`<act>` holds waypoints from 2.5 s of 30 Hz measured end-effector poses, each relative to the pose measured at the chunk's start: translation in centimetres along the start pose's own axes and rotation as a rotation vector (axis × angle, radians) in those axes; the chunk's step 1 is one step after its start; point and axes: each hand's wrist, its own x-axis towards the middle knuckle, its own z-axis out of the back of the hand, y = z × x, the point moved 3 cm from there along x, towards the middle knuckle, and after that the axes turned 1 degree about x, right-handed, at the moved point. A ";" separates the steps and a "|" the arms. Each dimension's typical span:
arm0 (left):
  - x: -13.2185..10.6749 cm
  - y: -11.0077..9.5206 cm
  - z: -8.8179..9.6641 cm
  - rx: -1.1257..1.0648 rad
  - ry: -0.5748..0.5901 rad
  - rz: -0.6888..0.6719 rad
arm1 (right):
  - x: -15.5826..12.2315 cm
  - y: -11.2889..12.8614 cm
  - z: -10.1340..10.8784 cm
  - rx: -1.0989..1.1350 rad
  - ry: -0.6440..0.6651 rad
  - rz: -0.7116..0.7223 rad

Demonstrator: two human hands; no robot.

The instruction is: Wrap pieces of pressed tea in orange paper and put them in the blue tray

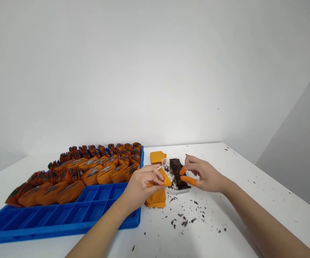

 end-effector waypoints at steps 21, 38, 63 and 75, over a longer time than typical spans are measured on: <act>-1.1 0.0 -3.2 -0.490 -0.019 0.589 | -0.3 -2.1 -0.1 0.196 0.305 -0.225; -1.4 0.5 -3.4 -0.307 -0.028 0.453 | -0.4 -2.6 -0.2 0.268 0.256 -0.191; -1.4 -0.3 -3.6 -0.310 0.010 0.519 | 0.3 0.4 2.1 0.359 -0.143 -0.059; -1.8 0.4 -3.9 -0.322 -0.029 0.448 | -0.1 3.3 -0.5 0.540 -0.310 0.071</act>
